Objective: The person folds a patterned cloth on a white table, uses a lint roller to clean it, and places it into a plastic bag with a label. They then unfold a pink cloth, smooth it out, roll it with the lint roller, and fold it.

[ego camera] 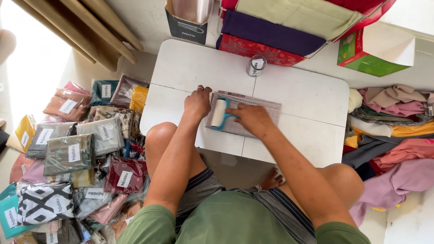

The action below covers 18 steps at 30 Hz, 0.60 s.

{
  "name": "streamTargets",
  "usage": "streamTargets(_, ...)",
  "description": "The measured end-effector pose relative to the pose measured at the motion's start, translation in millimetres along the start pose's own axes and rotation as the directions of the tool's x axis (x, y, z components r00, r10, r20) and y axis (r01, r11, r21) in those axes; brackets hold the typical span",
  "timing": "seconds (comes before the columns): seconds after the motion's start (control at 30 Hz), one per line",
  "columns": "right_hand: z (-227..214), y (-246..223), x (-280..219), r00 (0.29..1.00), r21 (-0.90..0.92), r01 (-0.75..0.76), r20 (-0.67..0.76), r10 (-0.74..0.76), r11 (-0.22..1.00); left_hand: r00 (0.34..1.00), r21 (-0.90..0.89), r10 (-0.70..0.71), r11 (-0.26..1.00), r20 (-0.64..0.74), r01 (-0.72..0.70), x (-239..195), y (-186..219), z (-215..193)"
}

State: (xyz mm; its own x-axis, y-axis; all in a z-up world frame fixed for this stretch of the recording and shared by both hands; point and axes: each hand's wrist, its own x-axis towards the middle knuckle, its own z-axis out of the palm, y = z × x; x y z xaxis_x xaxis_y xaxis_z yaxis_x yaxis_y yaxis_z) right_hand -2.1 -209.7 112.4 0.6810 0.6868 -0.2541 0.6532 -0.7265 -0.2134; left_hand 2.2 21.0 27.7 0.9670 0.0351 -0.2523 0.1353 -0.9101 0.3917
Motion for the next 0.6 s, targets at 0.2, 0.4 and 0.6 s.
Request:
streamTargets(0.2, 1.3, -3.5, -3.1, 0.998, 0.071, -0.059, 0.021, 0.058, 0.996, 1.000, -0.020, 0.004, 1.000, 0.017, -0.004, -1.3, 4.8, -8.8)
streamTargets(0.4, -31.6, 42.4, -60.9, 0.961, -0.040, -0.266, 0.071, 0.268, 0.963, 0.995, 0.084, 0.036, 0.995, 0.098, -0.044, 9.0, -8.5, 26.7)
streamTargets(0.6, -12.6, 43.3, -9.1, 0.976, 0.079, -0.203, 0.097, 0.195, 0.976, 0.989, 0.156, 0.021, 0.987, 0.147, -0.044, 22.2, -17.3, 51.0)
